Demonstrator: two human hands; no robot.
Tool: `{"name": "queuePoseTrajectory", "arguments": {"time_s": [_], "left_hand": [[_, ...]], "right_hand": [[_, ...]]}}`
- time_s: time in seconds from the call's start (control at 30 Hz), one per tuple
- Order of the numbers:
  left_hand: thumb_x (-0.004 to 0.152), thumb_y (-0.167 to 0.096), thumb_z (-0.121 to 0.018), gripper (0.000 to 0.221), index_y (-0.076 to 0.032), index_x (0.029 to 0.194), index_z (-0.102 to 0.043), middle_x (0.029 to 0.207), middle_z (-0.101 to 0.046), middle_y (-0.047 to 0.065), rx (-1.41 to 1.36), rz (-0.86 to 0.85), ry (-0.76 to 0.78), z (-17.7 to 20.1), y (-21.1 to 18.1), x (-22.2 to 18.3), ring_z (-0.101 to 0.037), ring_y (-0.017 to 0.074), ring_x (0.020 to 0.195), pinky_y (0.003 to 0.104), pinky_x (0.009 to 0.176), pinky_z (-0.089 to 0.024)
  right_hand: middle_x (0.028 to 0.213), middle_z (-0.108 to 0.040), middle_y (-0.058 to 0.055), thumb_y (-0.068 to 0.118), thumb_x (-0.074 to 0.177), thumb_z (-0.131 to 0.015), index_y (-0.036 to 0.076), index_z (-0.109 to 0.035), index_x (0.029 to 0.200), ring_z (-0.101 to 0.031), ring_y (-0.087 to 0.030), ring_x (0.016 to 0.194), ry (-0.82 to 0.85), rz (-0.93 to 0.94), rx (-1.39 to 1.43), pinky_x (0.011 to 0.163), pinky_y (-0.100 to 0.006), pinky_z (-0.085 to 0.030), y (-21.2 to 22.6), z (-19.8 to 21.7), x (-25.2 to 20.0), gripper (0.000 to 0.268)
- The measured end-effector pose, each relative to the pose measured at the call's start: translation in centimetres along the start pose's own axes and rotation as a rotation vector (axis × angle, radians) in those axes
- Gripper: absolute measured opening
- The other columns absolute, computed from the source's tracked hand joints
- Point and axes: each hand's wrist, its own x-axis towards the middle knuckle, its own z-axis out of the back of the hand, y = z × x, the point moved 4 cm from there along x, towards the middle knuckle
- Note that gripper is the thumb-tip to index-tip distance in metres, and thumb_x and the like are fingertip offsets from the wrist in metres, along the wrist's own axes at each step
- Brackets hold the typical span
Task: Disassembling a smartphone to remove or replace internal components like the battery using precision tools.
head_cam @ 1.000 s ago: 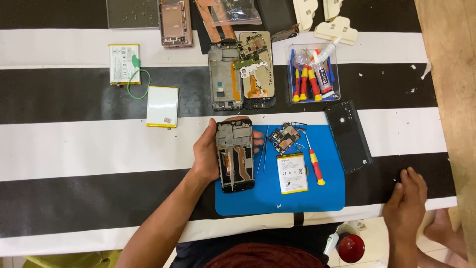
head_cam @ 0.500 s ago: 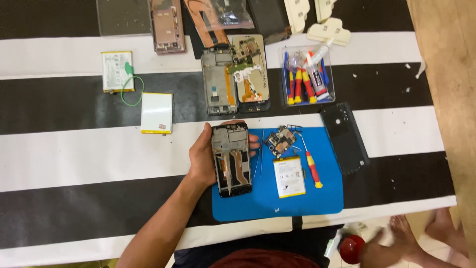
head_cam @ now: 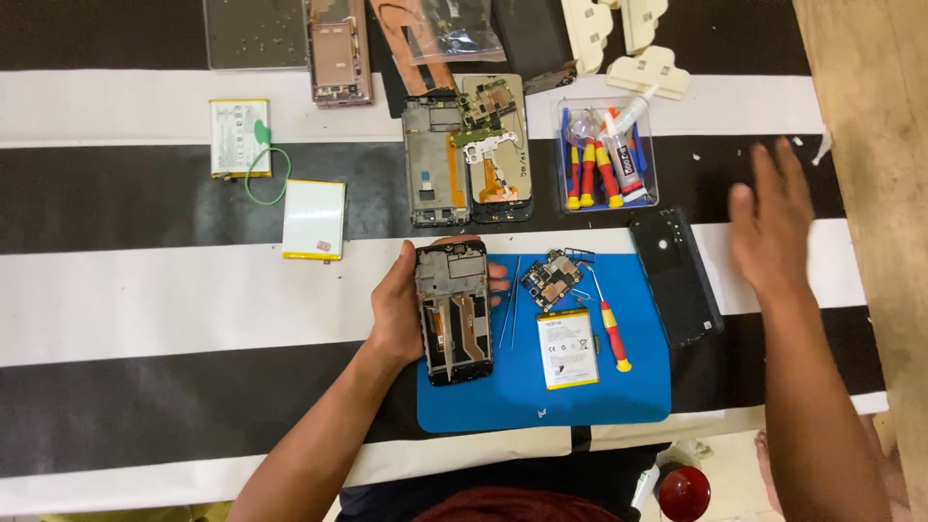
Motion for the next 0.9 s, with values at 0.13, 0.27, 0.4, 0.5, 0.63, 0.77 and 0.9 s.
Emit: {"name": "queuePoseTrajectory", "arguments": {"time_s": [0.13,0.27,0.4,0.5,0.63,0.77,0.9], "left_hand": [[0.100,-0.059,-0.042,0.073,0.001,0.141,-0.052,0.128,-0.063,0.032,-0.007,-0.018,0.016,-0.1,-0.4,0.3,-0.064,0.0436,0.117,0.054,0.102,-0.051],[0.099,-0.059,-0.045,0.072,0.000,0.141,-0.052,0.128,-0.062,0.032,-0.015,-0.011,0.000,0.1,-0.4,0.0,-0.063,0.0436,0.118,0.054,0.103,-0.051],[0.101,-0.059,-0.041,0.071,-0.001,0.140,-0.052,0.128,-0.063,0.032,0.004,-0.016,0.008,0.0,-0.3,0.1,-0.064,0.0432,0.117,0.054,0.103,-0.051],[0.101,-0.058,-0.042,0.070,-0.002,0.140,-0.054,0.127,-0.064,0.031,0.009,-0.015,0.013,-0.2,-0.3,0.2,-0.064,0.0431,0.117,0.054,0.103,-0.051],[0.101,-0.058,-0.042,0.071,0.000,0.141,-0.052,0.128,-0.063,0.032,-0.008,-0.001,0.008,-0.2,-0.1,0.2,-0.064,0.0441,0.117,0.054,0.103,-0.051],[0.101,-0.059,-0.041,0.071,-0.001,0.141,-0.052,0.129,-0.063,0.031,-0.010,0.000,0.008,0.0,0.0,0.0,-0.064,0.0435,0.117,0.053,0.103,-0.051],[0.099,-0.060,-0.044,0.072,-0.001,0.141,-0.052,0.128,-0.063,0.031,-0.009,0.001,0.011,-0.1,-0.1,0.0,-0.064,0.0430,0.117,0.053,0.102,-0.051]], "right_hand": [[0.171,-0.018,-0.025,0.034,0.113,-0.035,0.000,-0.035,0.165,-0.016,-0.044,0.156,0.100,-0.017,-0.084,0.120,-0.064,-0.018,1.9,-2.8,4.6,0.062],[0.169,-0.026,-0.027,0.025,0.114,-0.054,-0.005,-0.044,0.162,-0.027,-0.051,0.151,-0.015,0.112,-0.136,0.113,-0.068,-0.029,-1.3,-5.5,6.5,0.058],[0.161,-0.044,-0.034,0.007,0.116,-0.060,-0.015,-0.060,0.153,-0.050,-0.059,0.138,-0.248,0.240,-0.337,0.100,-0.069,-0.044,-7.3,-5.3,6.9,0.043],[0.158,-0.046,-0.035,0.008,0.117,-0.061,-0.014,-0.063,0.154,-0.052,-0.058,0.132,-0.271,0.072,-0.376,0.104,-0.065,-0.043,-15.0,-4.9,6.1,0.043],[0.142,-0.066,-0.035,-0.001,0.116,-0.058,-0.017,-0.065,0.146,-0.064,-0.049,0.123,-0.279,0.124,-0.391,0.099,-0.053,-0.055,-16.1,-3.4,3.1,0.034],[0.138,-0.070,-0.038,-0.016,0.105,-0.065,-0.022,-0.074,0.134,-0.068,-0.046,0.127,-0.347,0.192,-0.312,0.106,-0.049,-0.057,-15.0,-2.6,-0.8,0.031],[0.133,-0.077,-0.032,-0.012,0.102,-0.070,-0.015,-0.082,0.128,-0.077,-0.040,0.118,-0.366,0.167,-0.387,0.101,-0.044,-0.063,-14.7,-1.6,-6.2,0.029]]}}
